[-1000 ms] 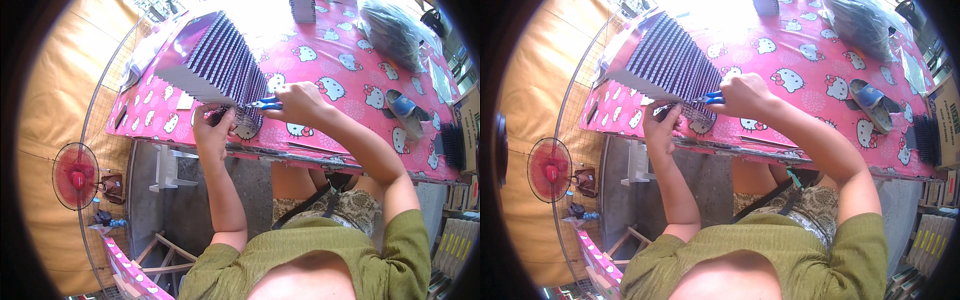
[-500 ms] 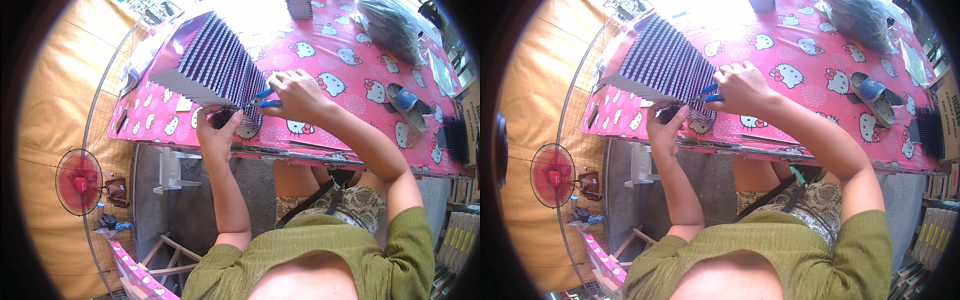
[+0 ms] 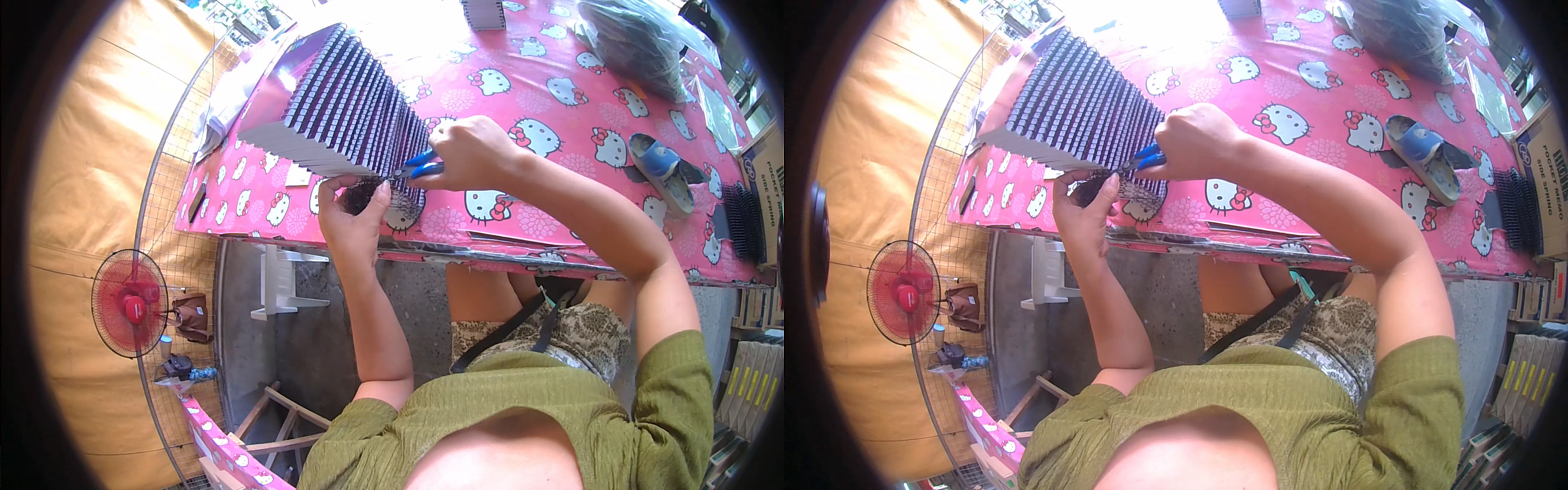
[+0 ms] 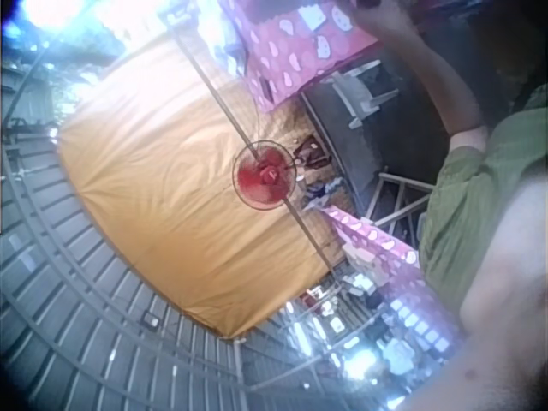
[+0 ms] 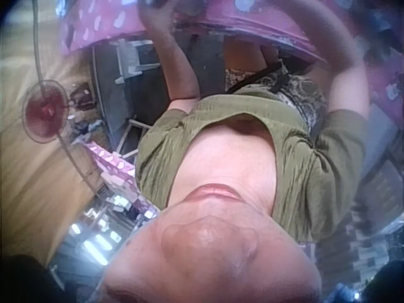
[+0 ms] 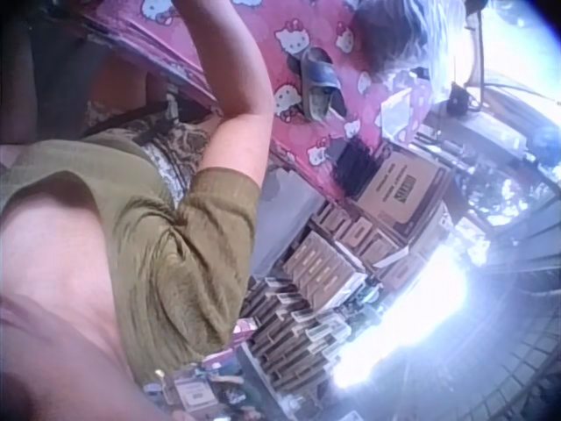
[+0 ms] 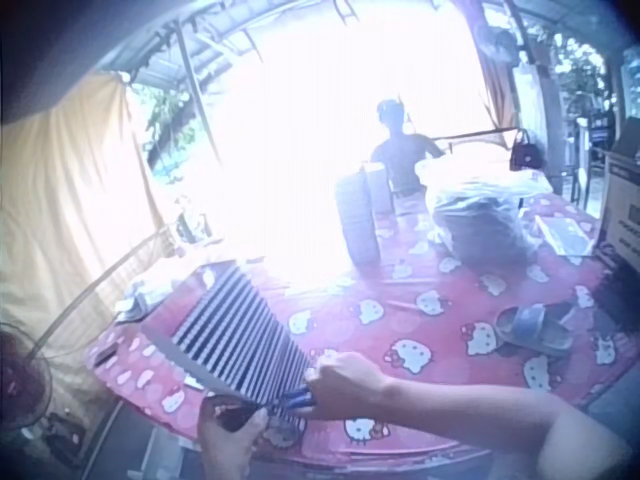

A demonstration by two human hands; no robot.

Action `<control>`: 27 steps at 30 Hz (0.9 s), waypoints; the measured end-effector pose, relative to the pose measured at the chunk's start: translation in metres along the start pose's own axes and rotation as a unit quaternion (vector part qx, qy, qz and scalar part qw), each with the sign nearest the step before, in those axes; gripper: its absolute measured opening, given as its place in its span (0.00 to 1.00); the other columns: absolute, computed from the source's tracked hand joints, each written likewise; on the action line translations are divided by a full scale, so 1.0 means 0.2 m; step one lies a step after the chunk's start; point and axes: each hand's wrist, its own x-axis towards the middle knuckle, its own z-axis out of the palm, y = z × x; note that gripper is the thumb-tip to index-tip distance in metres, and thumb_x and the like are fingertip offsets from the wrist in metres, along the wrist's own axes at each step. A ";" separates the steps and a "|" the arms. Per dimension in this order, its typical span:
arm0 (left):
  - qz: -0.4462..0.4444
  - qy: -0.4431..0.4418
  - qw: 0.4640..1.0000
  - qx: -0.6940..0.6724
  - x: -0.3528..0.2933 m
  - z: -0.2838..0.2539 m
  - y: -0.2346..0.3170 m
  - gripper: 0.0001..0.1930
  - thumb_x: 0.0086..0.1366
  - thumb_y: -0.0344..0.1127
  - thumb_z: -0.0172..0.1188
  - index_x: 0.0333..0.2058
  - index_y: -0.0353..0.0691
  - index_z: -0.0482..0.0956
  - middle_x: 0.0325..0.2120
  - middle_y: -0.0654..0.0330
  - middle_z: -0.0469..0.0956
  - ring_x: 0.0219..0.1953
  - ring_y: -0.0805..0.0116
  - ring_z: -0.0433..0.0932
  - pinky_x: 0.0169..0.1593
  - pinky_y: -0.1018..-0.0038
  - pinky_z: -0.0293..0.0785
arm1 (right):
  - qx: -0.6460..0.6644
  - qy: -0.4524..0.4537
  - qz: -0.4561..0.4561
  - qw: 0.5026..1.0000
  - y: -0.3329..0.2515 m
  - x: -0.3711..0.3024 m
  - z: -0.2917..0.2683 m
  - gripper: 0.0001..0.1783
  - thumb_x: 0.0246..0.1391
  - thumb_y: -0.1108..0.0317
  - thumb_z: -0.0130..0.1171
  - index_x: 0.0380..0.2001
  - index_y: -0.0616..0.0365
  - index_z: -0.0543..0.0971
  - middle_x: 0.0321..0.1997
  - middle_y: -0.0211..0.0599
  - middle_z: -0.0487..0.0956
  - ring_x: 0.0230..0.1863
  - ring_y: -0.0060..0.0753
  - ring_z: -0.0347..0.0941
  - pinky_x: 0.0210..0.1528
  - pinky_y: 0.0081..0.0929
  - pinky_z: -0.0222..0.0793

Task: The person assembles small purple notebooks by aligning covers with the spiral binding and trimming the wire binding using pliers.

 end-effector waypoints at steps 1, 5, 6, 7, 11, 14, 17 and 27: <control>-0.005 0.001 1.000 -0.003 0.00 0.00 0.01 0.23 0.49 0.26 0.71 0.41 0.34 0.67 0.28 0.53 0.78 0.23 0.72 0.74 0.23 0.79 0.68 | 0.005 -0.030 0.015 0.999 -0.01 0.00 -0.01 0.34 0.45 0.35 0.57 0.16 0.62 0.80 0.18 0.42 0.78 0.21 0.42 0.78 0.27 0.35 0.75; -0.027 -0.001 0.999 -0.019 -0.02 0.01 0.04 0.23 0.50 0.27 0.70 0.41 0.33 0.67 0.28 0.53 0.78 0.24 0.72 0.75 0.24 0.79 0.70 | 0.010 -0.031 0.037 0.999 -0.05 -0.05 -0.03 0.37 0.47 0.32 0.53 0.14 0.62 0.79 0.14 0.41 0.75 0.17 0.41 0.76 0.24 0.34 0.73; -0.024 0.001 1.000 -0.015 -0.02 0.01 0.04 0.23 0.50 0.27 0.70 0.41 0.33 0.67 0.28 0.53 0.78 0.23 0.72 0.75 0.24 0.79 0.70 | 0.014 -0.049 0.047 0.998 -0.07 -0.05 -0.04 0.36 0.47 0.33 0.53 0.15 0.61 0.80 0.15 0.41 0.76 0.19 0.41 0.77 0.25 0.34 0.74; -0.021 0.004 1.000 -0.011 -0.02 0.01 0.04 0.23 0.50 0.27 0.70 0.41 0.33 0.67 0.28 0.53 0.78 0.23 0.72 0.75 0.24 0.79 0.70 | 0.017 -0.067 0.056 0.996 -0.07 -0.04 -0.05 0.35 0.48 0.35 0.53 0.15 0.60 0.81 0.16 0.41 0.77 0.20 0.40 0.78 0.26 0.34 0.75; -0.024 0.013 0.999 -0.018 -0.01 0.01 0.04 0.23 0.51 0.27 0.70 0.42 0.32 0.67 0.28 0.53 0.78 0.23 0.71 0.76 0.23 0.80 0.70 | 0.009 -0.053 0.062 0.997 -0.08 -0.03 -0.05 0.35 0.48 0.34 0.54 0.16 0.60 0.81 0.16 0.41 0.77 0.20 0.40 0.77 0.25 0.34 0.74; -0.039 -0.004 0.998 -0.058 -0.02 0.00 0.03 0.23 0.50 0.27 0.70 0.42 0.32 0.66 0.28 0.53 0.78 0.23 0.72 0.76 0.23 0.81 0.70 | -0.024 0.082 0.020 0.996 -0.01 -0.08 0.03 0.34 0.47 0.34 0.56 0.19 0.61 0.81 0.18 0.40 0.78 0.21 0.40 0.78 0.25 0.33 0.74; -0.052 -0.002 0.997 -0.065 -0.03 0.03 0.05 0.24 0.50 0.26 0.70 0.42 0.32 0.66 0.27 0.53 0.78 0.23 0.73 0.76 0.22 0.82 0.70 | -0.083 0.236 -0.060 0.966 0.05 -0.09 0.09 0.33 0.46 0.35 0.57 0.21 0.62 0.80 0.21 0.39 0.78 0.23 0.40 0.78 0.26 0.33 0.74; -0.040 0.005 0.998 -0.039 -0.02 0.01 -0.04 0.24 0.50 0.25 0.70 0.42 0.32 0.65 0.28 0.52 0.78 0.22 0.72 0.76 0.22 0.82 0.71 | 0.014 -0.098 0.083 0.992 -0.08 -0.05 -0.04 0.34 0.46 0.36 0.58 0.21 0.63 0.79 0.21 0.43 0.78 0.23 0.40 0.78 0.27 0.33 0.75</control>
